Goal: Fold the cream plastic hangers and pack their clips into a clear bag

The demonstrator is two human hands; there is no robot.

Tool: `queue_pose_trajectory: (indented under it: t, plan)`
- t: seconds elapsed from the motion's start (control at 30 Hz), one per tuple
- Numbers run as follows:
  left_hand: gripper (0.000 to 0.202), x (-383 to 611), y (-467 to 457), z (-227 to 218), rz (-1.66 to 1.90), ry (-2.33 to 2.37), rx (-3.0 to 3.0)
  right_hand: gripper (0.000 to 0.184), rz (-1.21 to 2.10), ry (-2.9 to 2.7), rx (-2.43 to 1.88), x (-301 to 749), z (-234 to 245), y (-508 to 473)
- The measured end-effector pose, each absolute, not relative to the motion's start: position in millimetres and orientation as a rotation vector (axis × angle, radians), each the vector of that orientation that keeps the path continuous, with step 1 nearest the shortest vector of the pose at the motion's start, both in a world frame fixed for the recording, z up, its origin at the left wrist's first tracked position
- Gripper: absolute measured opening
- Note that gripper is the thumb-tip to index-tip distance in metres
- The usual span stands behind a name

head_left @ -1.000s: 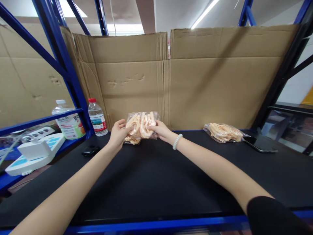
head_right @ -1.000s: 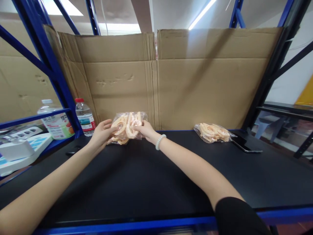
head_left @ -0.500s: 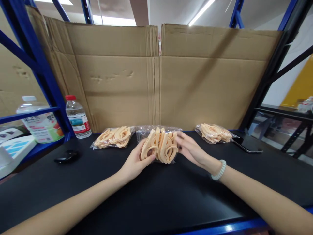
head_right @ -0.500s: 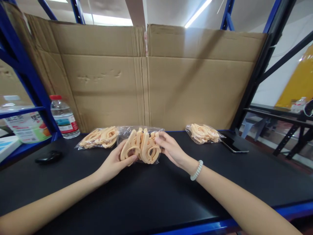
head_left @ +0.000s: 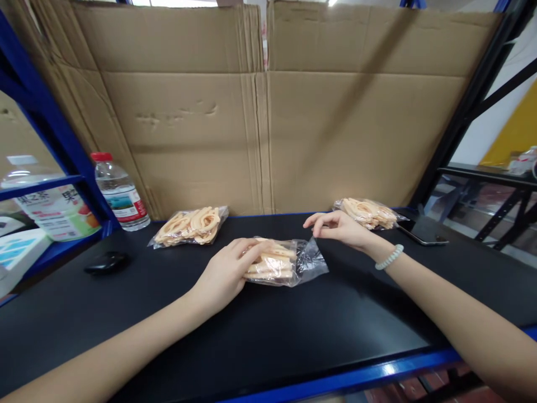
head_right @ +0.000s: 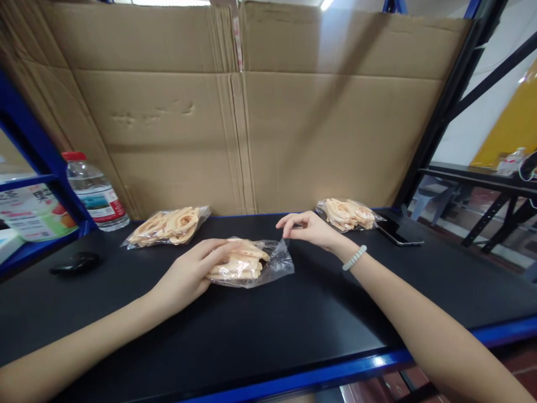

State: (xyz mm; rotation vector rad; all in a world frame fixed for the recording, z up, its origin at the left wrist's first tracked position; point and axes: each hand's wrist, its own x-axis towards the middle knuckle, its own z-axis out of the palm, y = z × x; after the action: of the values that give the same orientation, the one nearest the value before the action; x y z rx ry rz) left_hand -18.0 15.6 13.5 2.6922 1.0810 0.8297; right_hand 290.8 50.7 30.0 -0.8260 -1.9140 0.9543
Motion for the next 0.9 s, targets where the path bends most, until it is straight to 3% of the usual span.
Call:
queue_pose_trajectory:
  t: [0.13, 0.23, 0.33, 0.47, 0.67, 0.9]
  plan:
    - [0.075, -18.6, 9.0, 21.9, 0.74, 0.939, 2.574, 0.016, 0.827, -2.046, -0.881, 300.9, 44.3, 45.7]
    - [0.063, -21.2, 10.1, 30.4, 0.802, 0.826, 2.318, 0.016, 0.672, -2.122, -0.854, 298.8, 56.5, 34.5]
    - [0.044, -26.1, 23.9, 30.2, 0.833, 1.09, 2.198, 0.023, 0.626, -2.292, -0.794, 290.2, 62.8, 22.1]
    - [0.042, -35.6, 51.6, 15.4, 0.708, 1.535, 2.389, 0.033, 0.599, -2.477, -0.804, 275.7, 58.8, 8.6]
    - [0.036, -37.7, 67.2, 1.3, 0.54, 1.697, 2.399, 0.036, 0.74, -2.752, -0.967, 265.8, 51.2, -2.3]
    - [0.024, -23.7, 53.0, 1.9, 0.426, 1.636, 2.484, 0.032, 0.506, -2.768, -1.09, 270.1, 50.0, 3.7]
